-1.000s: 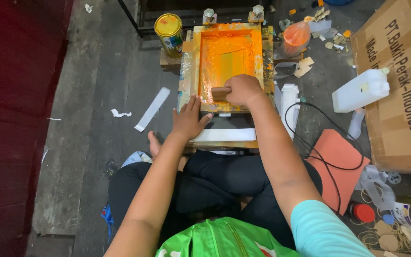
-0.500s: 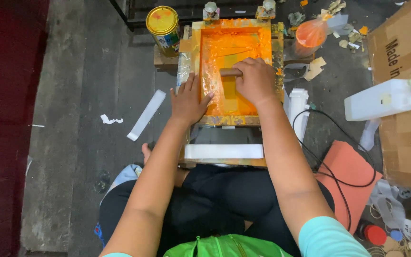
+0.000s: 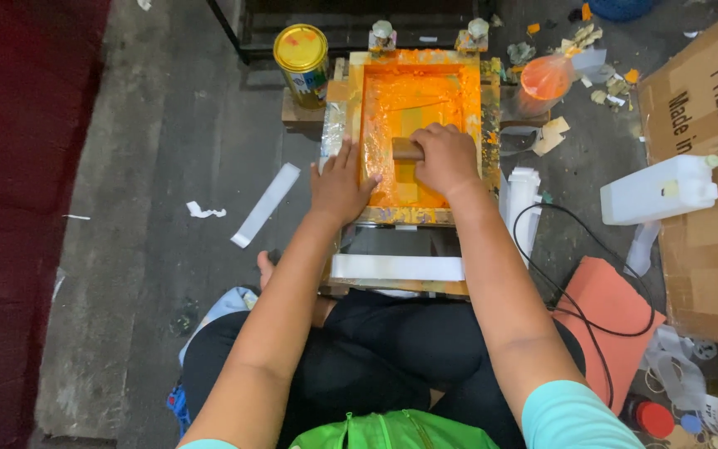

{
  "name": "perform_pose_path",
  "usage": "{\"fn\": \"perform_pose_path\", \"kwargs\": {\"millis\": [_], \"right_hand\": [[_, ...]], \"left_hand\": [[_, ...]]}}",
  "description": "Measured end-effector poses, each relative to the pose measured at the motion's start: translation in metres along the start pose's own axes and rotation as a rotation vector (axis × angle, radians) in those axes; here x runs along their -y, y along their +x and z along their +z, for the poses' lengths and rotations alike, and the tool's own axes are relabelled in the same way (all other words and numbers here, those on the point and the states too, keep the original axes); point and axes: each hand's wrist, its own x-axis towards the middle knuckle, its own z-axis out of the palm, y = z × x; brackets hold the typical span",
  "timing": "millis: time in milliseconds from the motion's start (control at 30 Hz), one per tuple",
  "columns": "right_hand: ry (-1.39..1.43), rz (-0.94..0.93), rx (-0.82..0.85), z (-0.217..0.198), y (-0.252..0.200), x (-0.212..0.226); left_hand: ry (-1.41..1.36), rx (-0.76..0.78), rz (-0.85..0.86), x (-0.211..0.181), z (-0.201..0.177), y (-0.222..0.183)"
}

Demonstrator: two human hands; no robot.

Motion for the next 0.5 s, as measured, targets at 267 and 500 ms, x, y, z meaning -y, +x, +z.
{"fn": "perform_pose_path", "kwargs": {"millis": [267, 500], "right_hand": [[0.025, 0.046, 0.103, -0.013, -0.018, 0.021], [0.155, 0.064, 0.297, -0.033, -0.044, 0.038]], "left_hand": [[0.021, 0.063, -0.006, 0.009, 0.014, -0.052], [0.106, 0.109, 0.0, 0.001, 0.008, -0.094]]}}
